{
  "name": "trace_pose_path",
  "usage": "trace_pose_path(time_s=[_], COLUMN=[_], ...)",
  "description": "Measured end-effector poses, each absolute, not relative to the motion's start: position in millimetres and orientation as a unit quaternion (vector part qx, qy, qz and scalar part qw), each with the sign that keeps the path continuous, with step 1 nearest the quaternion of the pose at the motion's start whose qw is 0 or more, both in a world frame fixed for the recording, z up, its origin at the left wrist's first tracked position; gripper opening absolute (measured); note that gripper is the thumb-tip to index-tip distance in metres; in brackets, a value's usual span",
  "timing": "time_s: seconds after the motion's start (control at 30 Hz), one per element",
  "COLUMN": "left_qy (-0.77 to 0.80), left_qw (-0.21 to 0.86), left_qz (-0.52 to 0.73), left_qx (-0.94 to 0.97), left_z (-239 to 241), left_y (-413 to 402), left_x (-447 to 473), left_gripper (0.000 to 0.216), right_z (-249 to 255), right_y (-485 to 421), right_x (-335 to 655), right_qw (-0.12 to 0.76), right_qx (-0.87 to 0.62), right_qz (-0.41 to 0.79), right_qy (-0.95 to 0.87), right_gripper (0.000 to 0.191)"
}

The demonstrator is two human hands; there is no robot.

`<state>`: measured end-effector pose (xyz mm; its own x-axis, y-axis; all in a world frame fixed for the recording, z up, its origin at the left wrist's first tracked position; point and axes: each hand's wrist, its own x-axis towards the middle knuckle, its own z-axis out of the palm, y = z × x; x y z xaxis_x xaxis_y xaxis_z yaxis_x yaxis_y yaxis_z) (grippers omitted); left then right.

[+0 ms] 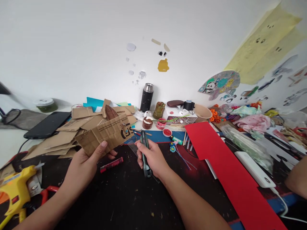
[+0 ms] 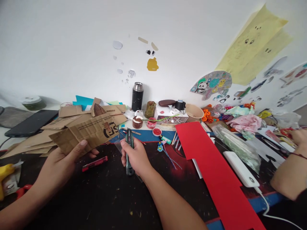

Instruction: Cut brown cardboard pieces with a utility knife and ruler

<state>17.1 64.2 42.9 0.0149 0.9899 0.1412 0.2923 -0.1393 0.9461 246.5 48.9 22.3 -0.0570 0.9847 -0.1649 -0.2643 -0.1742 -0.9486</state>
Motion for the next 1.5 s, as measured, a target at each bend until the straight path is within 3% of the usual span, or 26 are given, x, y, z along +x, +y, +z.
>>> trace_pose_path(time_s=[0.2,0.57,0.83,1.33,1.5], left_qy=[0.533,0.529,0.554,0.546,0.537], left_qw=[0.408,0.423,0.365,0.319,0.318], left_qz=[0.461,0.462,0.462,0.437,0.441], left_qx=[0.581,0.573,0.588,0.64,0.645], left_z=[39.1,38.3,36.1,37.3,39.4], left_y=[65.0,66.8,69.6,64.6,64.2], left_x=[16.2,15.8,13.1,16.9,18.4], left_gripper=[0.064,0.06,0.061,0.053,0.053], right_z=[21.8,23.0,23.0,26.1,27.6], right_y=[45.1,44.1,42.7,41.9,40.8], right_x=[245.3,243.6,246.1,245.0,243.2], right_qw=[0.456,0.463,0.43,0.414,0.409], right_qx=[-0.439,-0.403,-0.41,-0.423,-0.424], right_qz=[0.666,0.697,0.677,0.672,0.681], right_qy=[-0.395,-0.371,-0.434,-0.445,-0.435], right_gripper=[0.06,0.062,0.071,0.047,0.047])
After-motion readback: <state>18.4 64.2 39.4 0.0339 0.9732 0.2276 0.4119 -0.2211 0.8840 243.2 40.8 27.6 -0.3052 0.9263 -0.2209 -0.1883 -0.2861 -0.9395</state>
